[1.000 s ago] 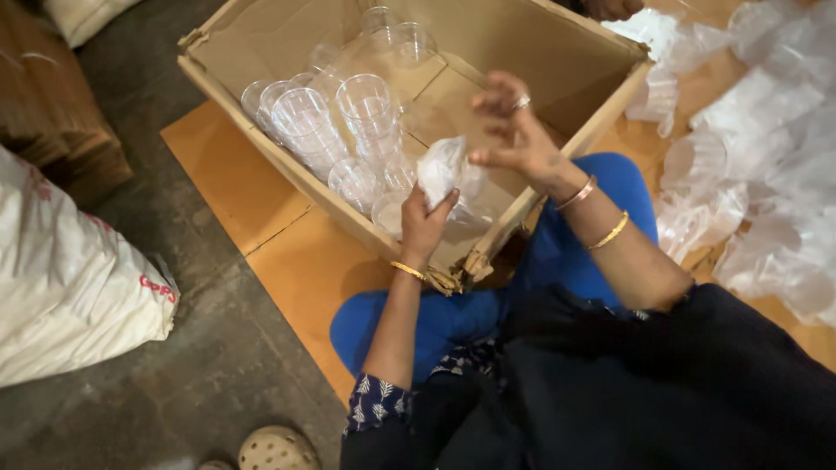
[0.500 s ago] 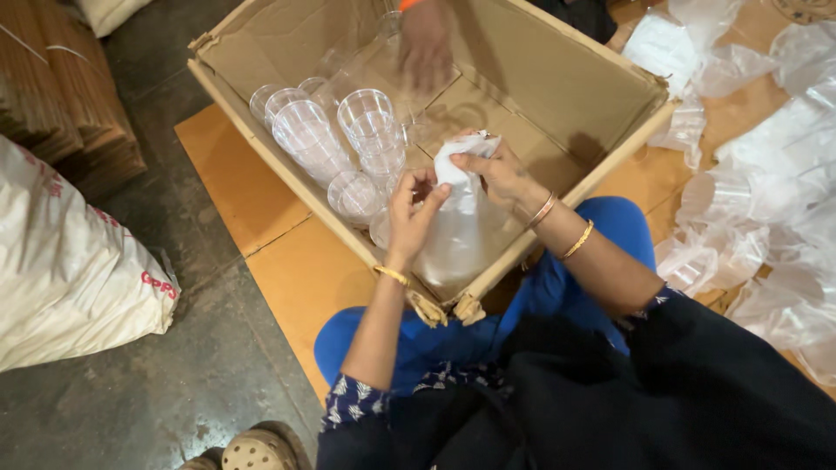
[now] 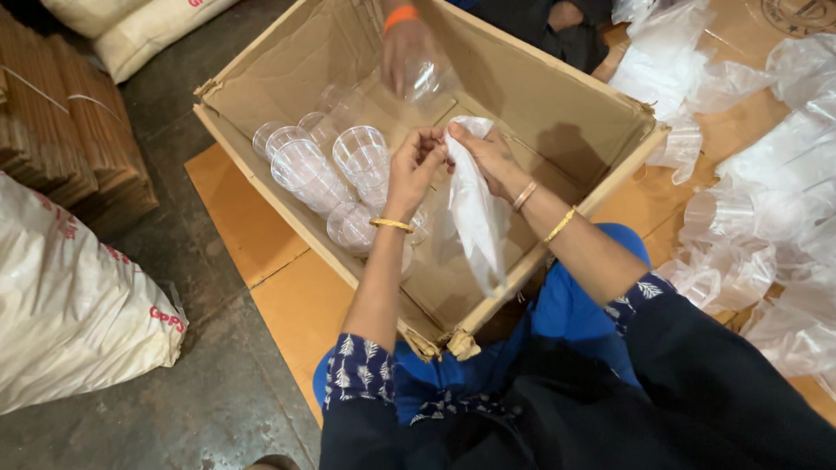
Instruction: The person sits on the floor with a cardboard box on their lap and removes clear plastic cups from white poly bags, placing the cups into the box and setting used bags aside. They continue bag by bag, occasionally reaching for a new bag from the pile beside them.
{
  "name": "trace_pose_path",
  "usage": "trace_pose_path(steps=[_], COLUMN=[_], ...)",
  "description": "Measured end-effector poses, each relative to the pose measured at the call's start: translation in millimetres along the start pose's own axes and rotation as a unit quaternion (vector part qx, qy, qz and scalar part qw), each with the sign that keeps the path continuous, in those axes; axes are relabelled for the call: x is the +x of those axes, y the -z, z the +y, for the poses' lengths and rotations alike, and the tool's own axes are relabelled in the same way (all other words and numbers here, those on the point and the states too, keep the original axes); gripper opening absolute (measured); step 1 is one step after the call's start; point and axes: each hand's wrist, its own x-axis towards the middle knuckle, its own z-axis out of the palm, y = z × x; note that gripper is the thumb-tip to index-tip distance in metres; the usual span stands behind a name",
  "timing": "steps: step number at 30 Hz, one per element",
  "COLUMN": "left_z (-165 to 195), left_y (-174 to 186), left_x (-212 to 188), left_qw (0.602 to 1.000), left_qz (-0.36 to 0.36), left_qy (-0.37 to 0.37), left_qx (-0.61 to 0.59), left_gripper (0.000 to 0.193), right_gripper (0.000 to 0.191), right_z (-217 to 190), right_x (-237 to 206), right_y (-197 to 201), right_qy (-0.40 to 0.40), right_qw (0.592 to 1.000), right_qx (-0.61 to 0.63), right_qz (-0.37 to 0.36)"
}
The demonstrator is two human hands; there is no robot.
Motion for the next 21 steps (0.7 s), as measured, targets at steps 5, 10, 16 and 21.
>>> trace_pose_path(steps=[5, 10, 16, 21], left_z=[-23.8, -40.4, -40.4, -47.4], left_y=[8.6, 13.7, 44.1, 43.6], left_x=[8.1, -4.5, -9.4, -12.7], left_qw=[0.994, 0.996, 0.972, 0.984], left_qz=[0.103, 0.078, 0.224, 0.161], left_qy=[-0.003, 0.031, -0.051, 0.058], left_qx=[-0.033, 0.000, -0.041, -0.054], left_gripper=[0.013, 0.031, 0.018, 0.022], right_gripper=[0.035, 0.026, 0.022, 0.019], right_z=[12.0, 15.3, 9.8, 24.6], right_x=[28.1, 34.7, 43.5, 45.4], right_y=[2.4, -13.7, -45.0, -46.8], right_qy=[0.086, 0.153, 0.080, 0.106], right_qw=[0.994, 0.954, 0.966, 0.976], right_qx=[-0.070, -0.259, -0.245, -0.172], right_qz=[0.004, 0.004, -0.001, -0.084])
